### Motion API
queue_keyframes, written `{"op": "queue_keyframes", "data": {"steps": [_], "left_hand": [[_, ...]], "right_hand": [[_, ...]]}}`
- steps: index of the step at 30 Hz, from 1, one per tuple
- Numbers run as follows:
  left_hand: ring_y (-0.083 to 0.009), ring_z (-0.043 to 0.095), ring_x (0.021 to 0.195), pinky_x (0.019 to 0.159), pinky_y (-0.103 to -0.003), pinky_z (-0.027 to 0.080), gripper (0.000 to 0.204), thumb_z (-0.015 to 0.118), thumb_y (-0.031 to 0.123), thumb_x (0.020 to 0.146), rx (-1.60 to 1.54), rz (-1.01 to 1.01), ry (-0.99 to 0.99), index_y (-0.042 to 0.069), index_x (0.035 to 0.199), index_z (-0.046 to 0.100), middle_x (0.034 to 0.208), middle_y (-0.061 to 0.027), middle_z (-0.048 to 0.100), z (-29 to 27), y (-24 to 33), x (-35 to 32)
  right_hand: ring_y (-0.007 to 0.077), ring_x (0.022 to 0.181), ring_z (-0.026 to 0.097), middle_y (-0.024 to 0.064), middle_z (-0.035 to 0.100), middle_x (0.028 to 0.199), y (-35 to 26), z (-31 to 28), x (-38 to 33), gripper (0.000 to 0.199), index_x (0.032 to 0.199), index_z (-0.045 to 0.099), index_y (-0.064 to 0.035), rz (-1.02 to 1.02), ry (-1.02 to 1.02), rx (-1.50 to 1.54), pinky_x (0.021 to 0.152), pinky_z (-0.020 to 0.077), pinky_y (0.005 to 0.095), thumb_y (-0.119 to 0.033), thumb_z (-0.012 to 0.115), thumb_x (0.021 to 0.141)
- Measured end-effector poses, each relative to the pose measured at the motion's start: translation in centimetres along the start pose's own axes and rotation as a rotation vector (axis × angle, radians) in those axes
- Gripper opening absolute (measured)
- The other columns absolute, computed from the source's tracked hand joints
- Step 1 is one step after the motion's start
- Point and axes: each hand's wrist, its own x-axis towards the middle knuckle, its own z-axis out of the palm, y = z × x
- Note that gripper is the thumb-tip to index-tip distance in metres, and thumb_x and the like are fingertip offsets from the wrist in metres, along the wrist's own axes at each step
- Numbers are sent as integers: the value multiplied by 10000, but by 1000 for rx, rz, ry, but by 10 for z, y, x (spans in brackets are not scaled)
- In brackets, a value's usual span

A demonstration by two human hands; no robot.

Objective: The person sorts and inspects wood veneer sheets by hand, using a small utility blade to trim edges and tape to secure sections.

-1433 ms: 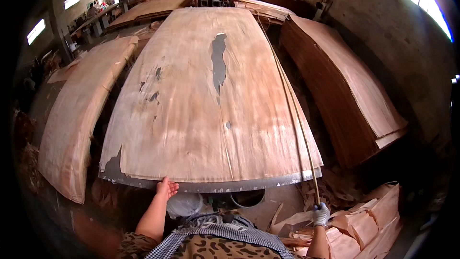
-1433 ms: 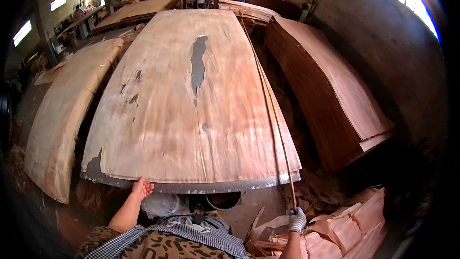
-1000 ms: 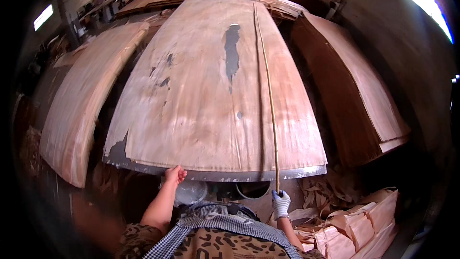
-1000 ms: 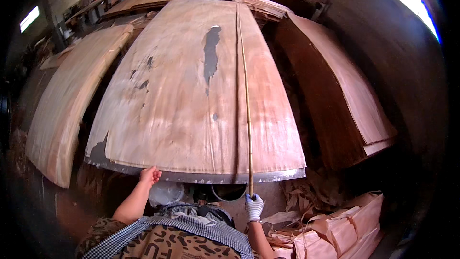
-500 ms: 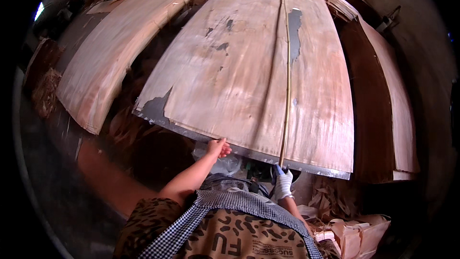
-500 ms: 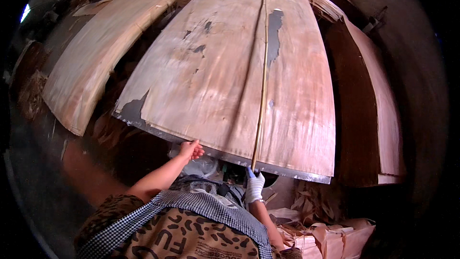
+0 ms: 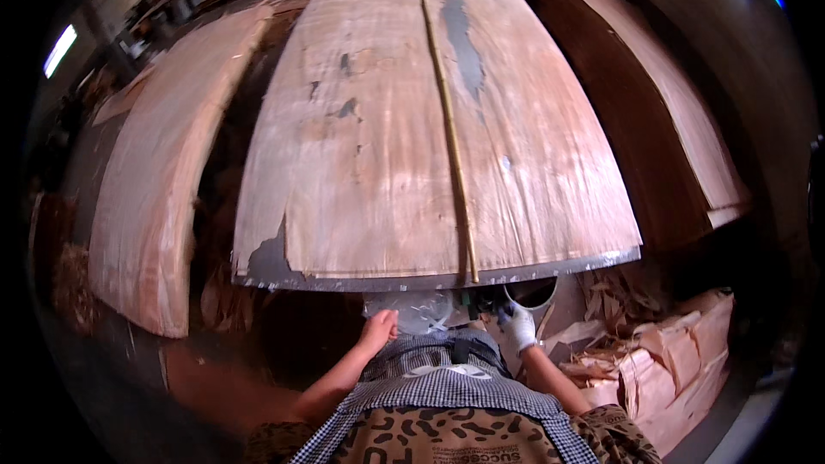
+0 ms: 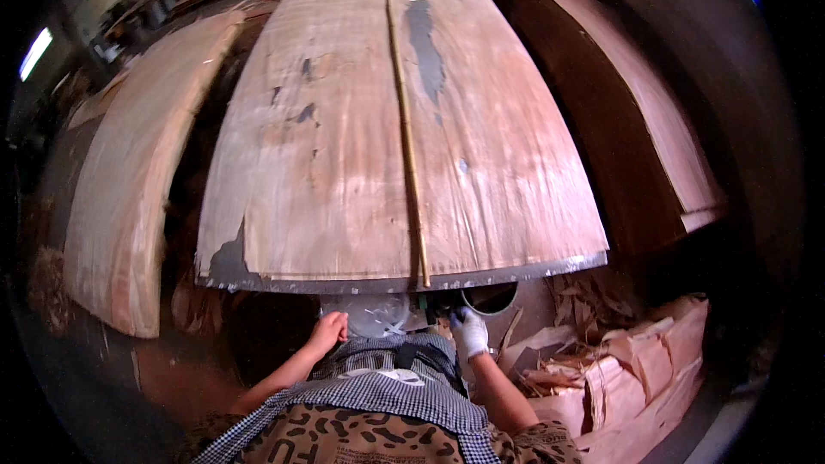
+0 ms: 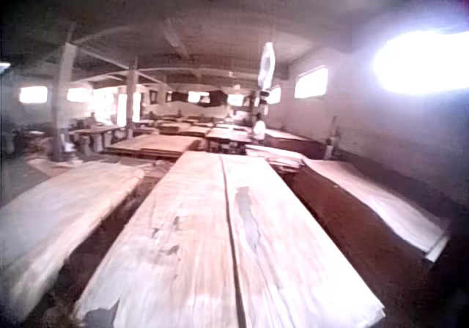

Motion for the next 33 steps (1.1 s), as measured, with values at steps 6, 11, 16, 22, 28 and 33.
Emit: {"op": "queue_keyframes", "data": {"steps": [6, 11, 16, 22, 28, 33], "left_hand": [[-94, 533, 555, 524, -248, 441, 256, 561, 261, 829, 140, 79, -445, 24, 732, 547, 616, -25, 554, 47, 24, 9], [-103, 521, 537, 508, -255, 421, 281, 565, 274, 820, 501, 224, -617, 22, 697, 577, 595, -39, 558, 96, 80, 26], [-98, 500, 487, 471, -259, 404, 282, 567, 175, 813, 557, 340, -516, 3, 597, 513, 527, -46, 522, 116, 85, 40], [-86, 489, 463, 443, -231, 399, 278, 576, 186, 823, 532, 124, -661, 11, 618, 512, 542, -27, 534, 196, 51, 6], [-77, 471, 464, 450, -232, 381, 266, 594, 171, 807, 633, 200, -752, 12, 608, 517, 513, -25, 518, 277, 42, -24], [-141, 513, 488, 482, -289, 405, 263, 603, 214, 784, 862, 418, -717, 20, 621, 535, 534, -70, 541, 299, 46, -11]], "right_hand": [[160, 594, 592, 86, 625, 694, 72, 0, -108, 175, 856, 604, -21, 428, 49, 312, 570, 471, 289, -176, 566, 785], [323, 717, 581, 158, 605, 764, 127, -9, -143, 262, 831, 603, -71, 467, 191, 238, 636, 448, 396, -312, 534, 759], [341, 831, 571, 193, 594, 896, 127, -16, -153, 300, 899, 601, -57, 445, 186, 183, 735, 448, 403, -316, 529, 767], [337, 853, 572, 183, 600, 913, 212, -16, -221, 309, 926, 604, -66, 601, 197, 220, 753, 450, 404, -317, 526, 763], [318, 879, 572, 161, 603, 933, 295, -50, -292, 290, 932, 610, -89, 868, 389, 271, 773, 452, 383, -299, 537, 745], [313, 863, 581, 178, 589, 966, 331, -81, -294, 263, 963, 584, -80, 920, 476, 243, 734, 461, 393, -235, 531, 756]]}}
